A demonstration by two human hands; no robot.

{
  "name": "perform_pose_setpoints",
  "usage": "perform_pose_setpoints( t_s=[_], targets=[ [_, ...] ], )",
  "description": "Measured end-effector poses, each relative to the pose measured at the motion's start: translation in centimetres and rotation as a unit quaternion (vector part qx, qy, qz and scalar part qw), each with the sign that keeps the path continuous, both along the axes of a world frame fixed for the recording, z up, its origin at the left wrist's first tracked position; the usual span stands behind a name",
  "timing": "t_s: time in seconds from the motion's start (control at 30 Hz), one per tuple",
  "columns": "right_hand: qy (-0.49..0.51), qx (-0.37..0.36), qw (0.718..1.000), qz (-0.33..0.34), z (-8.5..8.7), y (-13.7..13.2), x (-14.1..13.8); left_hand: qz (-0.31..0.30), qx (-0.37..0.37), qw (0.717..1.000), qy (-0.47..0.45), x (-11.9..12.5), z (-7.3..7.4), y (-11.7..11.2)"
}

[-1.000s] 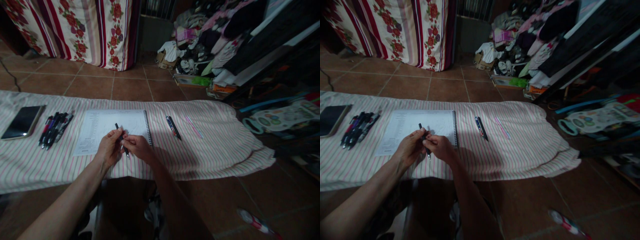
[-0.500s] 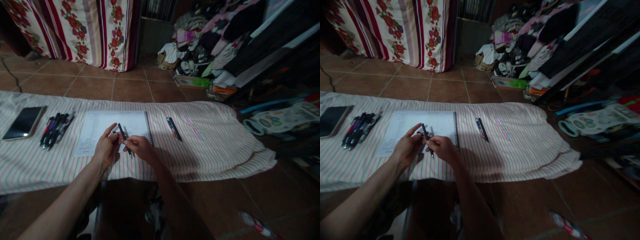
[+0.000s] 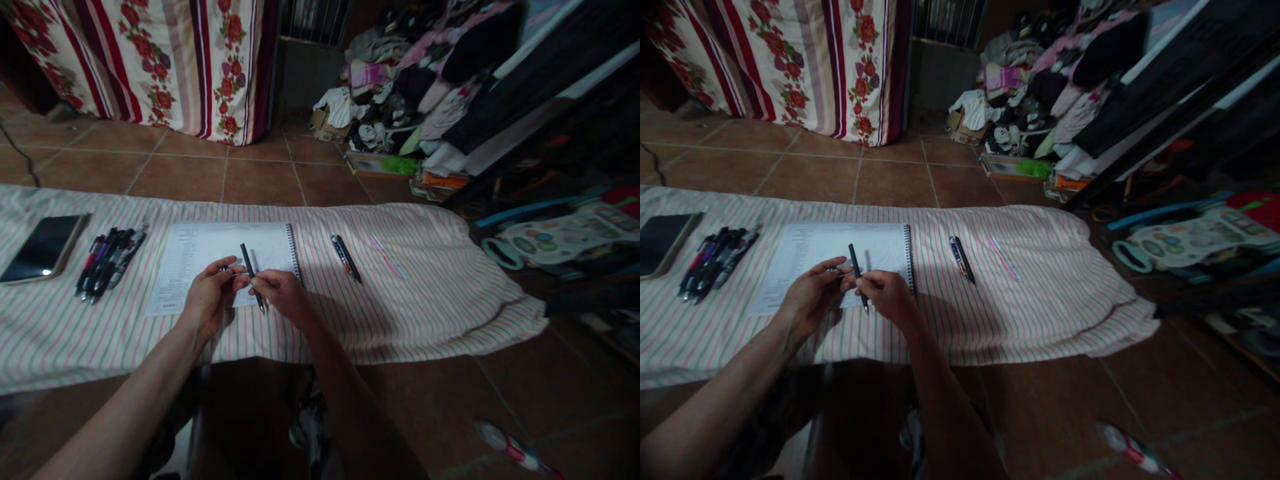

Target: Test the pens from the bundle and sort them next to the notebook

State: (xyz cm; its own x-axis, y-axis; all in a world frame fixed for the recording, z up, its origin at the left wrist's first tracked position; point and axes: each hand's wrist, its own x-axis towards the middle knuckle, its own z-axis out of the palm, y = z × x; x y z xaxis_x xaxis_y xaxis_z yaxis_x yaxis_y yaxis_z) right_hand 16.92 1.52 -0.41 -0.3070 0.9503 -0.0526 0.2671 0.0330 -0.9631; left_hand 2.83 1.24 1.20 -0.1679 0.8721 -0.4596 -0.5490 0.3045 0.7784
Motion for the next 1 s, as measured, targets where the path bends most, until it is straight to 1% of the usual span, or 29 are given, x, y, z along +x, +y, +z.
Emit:
perform_pose_setpoints(
  t_s=[0.23, 0.43, 0.63, 0.87, 1.0],
  targets=[
    [0.022, -0.020, 1.000, -0.002, 0.05, 0.01, -0.05, -0.014, 0.004, 1.000, 0.003, -0.09, -0.19, 0.02],
    [0.019, -0.025, 0.999, 0.004, -0.07, -0.02, -0.03, -0.005, -0.012, 1.000, 0.000, 0.01, 0.09, 0.05],
    [0.002, -0.018, 1.000, 0.010, -0.26, -0.14, 0.10, -0.004, -0.012, 1.000, 0.009, -0.14, 0.16, 0.03],
    [-0.006, -0.009, 0.999, 0.032, 0.36, -0.48, 0.45, -0.011, -0.010, 1.000, 0.015, -0.15, -0.03, 0.04],
    [-0.003, -0.012, 1.000, 0.025, 0.46, -0.59, 0.46, -0.003, -0.006, 1.000, 0.018, -0.10, -0.06, 0.00]
  ],
)
